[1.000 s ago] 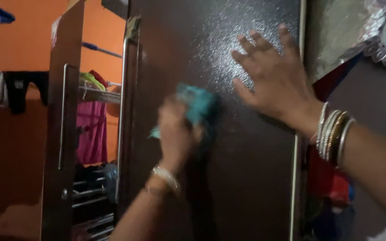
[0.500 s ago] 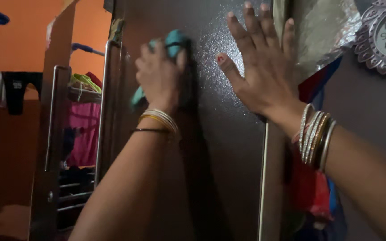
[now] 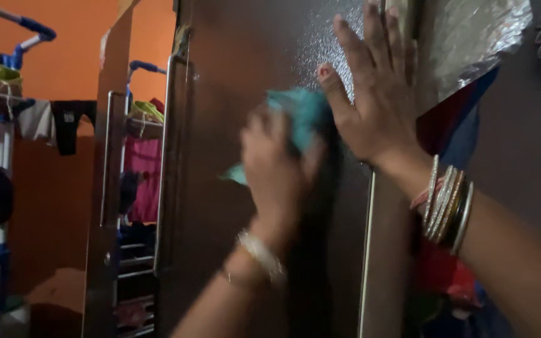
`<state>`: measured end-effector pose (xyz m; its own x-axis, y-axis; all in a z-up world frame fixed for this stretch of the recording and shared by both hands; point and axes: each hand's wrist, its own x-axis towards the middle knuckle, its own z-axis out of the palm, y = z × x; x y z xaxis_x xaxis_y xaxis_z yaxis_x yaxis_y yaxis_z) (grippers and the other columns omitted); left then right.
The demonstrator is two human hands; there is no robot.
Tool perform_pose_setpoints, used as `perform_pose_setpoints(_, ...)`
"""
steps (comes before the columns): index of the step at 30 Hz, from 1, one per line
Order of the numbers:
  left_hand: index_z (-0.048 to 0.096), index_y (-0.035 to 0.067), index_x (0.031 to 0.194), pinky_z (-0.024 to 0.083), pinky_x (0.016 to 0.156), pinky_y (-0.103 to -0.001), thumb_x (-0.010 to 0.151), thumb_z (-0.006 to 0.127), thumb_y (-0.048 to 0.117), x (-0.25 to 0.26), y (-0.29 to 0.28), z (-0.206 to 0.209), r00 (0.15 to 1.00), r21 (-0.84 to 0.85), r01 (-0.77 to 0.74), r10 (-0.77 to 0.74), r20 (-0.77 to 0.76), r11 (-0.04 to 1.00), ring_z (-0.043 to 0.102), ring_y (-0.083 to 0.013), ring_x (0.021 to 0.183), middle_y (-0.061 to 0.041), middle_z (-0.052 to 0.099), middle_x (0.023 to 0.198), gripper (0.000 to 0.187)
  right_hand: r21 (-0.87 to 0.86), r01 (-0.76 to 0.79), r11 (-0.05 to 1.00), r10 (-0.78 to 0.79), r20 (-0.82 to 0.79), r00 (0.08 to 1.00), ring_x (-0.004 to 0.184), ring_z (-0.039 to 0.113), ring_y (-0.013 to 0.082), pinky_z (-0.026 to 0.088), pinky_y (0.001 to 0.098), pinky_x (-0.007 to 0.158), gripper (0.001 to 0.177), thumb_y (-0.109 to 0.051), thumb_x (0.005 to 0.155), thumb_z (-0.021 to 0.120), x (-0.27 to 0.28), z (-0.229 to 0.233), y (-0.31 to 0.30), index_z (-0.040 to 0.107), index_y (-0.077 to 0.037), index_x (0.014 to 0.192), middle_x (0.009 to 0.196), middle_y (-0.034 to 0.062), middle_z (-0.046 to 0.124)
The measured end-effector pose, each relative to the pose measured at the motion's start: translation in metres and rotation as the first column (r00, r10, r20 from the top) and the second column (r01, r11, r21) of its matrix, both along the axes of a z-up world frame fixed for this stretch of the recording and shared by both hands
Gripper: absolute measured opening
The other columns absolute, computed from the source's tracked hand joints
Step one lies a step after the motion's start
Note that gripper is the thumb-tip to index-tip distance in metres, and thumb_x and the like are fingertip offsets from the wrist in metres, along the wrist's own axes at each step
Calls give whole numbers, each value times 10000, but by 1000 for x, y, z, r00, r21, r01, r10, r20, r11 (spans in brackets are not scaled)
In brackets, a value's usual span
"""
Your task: The person retrieves a cloth from a drawer and wipes the exterior surfaces of a dark wooden cabinet and wardrobe. They clean the drawer front, side panels, and door surfaces using a teal cloth.
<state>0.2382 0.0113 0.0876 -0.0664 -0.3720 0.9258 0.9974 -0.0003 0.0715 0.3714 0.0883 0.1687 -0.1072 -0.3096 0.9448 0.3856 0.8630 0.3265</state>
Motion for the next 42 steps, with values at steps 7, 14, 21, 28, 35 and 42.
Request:
perform_pose_setpoints(7, 613, 70, 1265, 528, 860, -499, 887, 759, 309, -21, -10, -16, 915, -24, -17, 25, 403, 1000, 599, -372, 1064, -169, 583, 1237, 471, -37, 35, 999, -37, -41, 998, 1612, 36, 388, -2, 648, 1281, 659, -551, 1102, 408, 4, -33, -1, 331, -227, 1671, 1739, 136, 70)
perform_pose_setpoints(14, 627, 86, 1307, 537, 946, -468, 778, 764, 285, 24, -4, -111, 999, -93, 24, -26, -23, 995, 600, -369, 1159, -174, 580, 1291, 582, -63, -158, 985, 158, -1, 987, 1660, 25, 382, 10, 637, 1343, 652, -502, 1129, 418, 11, -84, -5, 272, -210, 1693, 1772, 140, 37)
perform_pose_setpoints(21, 591, 42, 1291, 513, 913, -505, 873, 792, 270, 7, -19, -137, 829, -110, -19, 78, 554, 994, 583, -395, 1147, -187, 569, 1292, 516, -113, -262, 958, 270, 66, 961, 1652, 52, 366, 26, 615, 1337, 625, -426, 1095, 489, 20, -167, -22, 347, -180, 1651, 1755, 148, 71)
perform_pose_setpoints(28, 607, 83, 1327, 570, 899, -457, 801, 739, 275, 38, -15, -176, 985, -58, 68, -58, 160, 996, 617, -361, 1170, -189, 566, 1322, 575, -144, -335, 931, 343, 37, 939, 1664, 54, 372, 23, 628, 1343, 604, -398, 1112, 476, 19, -176, -18, 359, -164, 1655, 1765, 160, 75)
perform_pose_setpoints(35, 598, 87, 1302, 551, 888, -482, 808, 797, 252, 53, 2, -175, 916, -69, -8, 35, 399, 998, 605, -374, 1138, -166, 585, 1294, 557, -147, -360, 921, 365, 5, 931, 1658, 81, 370, 30, 641, 1334, 602, -405, 1099, 465, 16, -179, -16, 377, -169, 1645, 1760, 148, 114)
perform_pose_setpoints(42, 587, 76, 1341, 540, 910, -469, 847, 738, 288, 34, -14, -182, 810, -61, 57, -11, 586, 997, 619, -366, 1140, -155, 583, 1289, 559, -131, -231, 964, 235, 18, 972, 1631, 88, 358, 32, 652, 1301, 613, -432, 1101, 467, 23, -191, -20, 369, -184, 1654, 1745, 124, 96)
